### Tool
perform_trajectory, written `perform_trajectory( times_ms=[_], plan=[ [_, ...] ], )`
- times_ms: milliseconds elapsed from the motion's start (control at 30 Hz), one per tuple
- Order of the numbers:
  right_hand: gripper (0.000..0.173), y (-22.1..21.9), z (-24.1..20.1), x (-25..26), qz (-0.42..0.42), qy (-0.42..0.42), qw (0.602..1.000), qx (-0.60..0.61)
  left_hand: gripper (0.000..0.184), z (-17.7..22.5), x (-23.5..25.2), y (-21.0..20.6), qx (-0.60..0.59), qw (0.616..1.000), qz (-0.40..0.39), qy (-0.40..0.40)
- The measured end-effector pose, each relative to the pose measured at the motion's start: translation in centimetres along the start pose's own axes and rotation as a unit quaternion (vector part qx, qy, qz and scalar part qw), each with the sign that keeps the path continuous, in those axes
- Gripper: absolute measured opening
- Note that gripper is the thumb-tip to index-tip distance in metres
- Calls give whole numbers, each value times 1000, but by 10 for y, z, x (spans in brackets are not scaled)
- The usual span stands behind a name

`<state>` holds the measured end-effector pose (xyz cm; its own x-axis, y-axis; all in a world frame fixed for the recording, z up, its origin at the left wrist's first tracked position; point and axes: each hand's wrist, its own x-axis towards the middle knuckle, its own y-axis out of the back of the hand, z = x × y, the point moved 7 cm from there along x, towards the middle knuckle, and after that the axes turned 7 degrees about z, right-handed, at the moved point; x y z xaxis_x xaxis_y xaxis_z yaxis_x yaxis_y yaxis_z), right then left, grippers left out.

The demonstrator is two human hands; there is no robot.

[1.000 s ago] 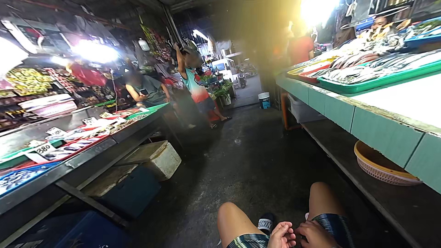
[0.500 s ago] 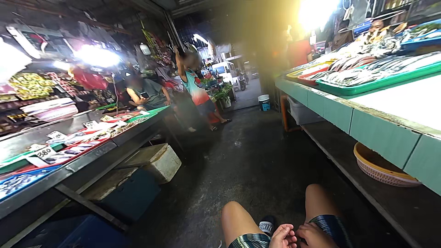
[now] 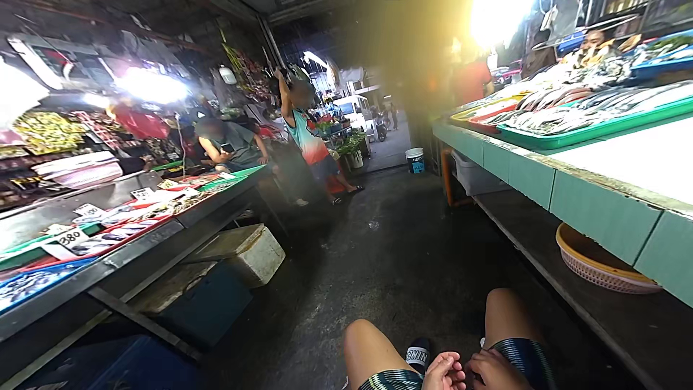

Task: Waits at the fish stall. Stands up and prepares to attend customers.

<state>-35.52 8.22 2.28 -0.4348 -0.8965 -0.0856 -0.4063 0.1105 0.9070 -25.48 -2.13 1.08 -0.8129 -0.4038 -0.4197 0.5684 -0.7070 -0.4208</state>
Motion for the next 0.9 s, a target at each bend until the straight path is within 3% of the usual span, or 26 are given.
perform_trajectory(
  times_ms=[900],
  plan=[
    [35, -6, 2, 6, 6, 16, 1000, 4, 30, -1, 6, 0, 15, 1000, 2, 12]
  ],
)
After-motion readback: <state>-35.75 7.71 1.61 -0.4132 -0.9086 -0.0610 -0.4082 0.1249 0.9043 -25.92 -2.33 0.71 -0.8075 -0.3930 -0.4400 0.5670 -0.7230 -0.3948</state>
